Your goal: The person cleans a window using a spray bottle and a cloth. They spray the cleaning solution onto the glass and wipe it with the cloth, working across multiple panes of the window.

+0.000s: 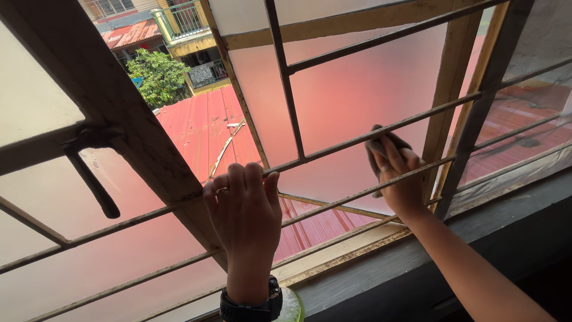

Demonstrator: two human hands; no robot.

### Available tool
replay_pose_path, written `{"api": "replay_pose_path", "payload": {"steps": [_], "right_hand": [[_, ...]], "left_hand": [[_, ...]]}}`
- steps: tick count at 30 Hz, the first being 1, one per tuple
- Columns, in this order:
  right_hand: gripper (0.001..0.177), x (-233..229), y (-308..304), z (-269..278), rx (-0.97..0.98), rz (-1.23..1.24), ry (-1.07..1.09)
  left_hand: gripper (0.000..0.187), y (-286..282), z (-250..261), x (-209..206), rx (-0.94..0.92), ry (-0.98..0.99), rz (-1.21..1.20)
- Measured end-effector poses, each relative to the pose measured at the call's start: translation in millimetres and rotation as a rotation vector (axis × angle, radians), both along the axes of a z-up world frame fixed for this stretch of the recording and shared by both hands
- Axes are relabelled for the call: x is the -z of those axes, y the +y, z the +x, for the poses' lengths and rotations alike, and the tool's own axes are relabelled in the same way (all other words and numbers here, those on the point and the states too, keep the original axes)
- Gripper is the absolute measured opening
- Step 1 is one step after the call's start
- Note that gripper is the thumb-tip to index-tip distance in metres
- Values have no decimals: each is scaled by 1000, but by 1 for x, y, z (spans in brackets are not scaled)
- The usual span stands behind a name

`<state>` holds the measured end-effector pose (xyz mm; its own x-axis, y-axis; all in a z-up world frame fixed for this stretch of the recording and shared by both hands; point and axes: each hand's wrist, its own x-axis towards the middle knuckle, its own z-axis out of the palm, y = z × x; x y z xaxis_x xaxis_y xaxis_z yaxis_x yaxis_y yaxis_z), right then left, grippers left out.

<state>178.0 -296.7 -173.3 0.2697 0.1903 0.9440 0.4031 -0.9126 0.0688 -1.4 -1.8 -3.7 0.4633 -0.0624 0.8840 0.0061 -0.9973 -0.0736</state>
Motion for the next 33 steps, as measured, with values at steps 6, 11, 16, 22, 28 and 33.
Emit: {"api": "replay_pose_path", "payload": {"steps": [6,11,16,22,28,33], "right_hand": [[55,-24,57,4,158,131,-43],[48,-41,98,23,66,6,3],[54,-18,47,-10,60,454,230],[54,18,2,-75,29,182,200],[53,-16,-46,-134,-108,550,349],[49,-55,-60,-164,-174,552,101]], "left_hand": [[29,-1,-1,-2,-3,-13,16],[29,0,-2,-2,-22,26,23],[30,-1,-1,-1,-43,7,25],[30,0,0,2,-48,52,6],[31,1,2,4,-73,29,19],[31,2,4,7,-85,57,21]]}}
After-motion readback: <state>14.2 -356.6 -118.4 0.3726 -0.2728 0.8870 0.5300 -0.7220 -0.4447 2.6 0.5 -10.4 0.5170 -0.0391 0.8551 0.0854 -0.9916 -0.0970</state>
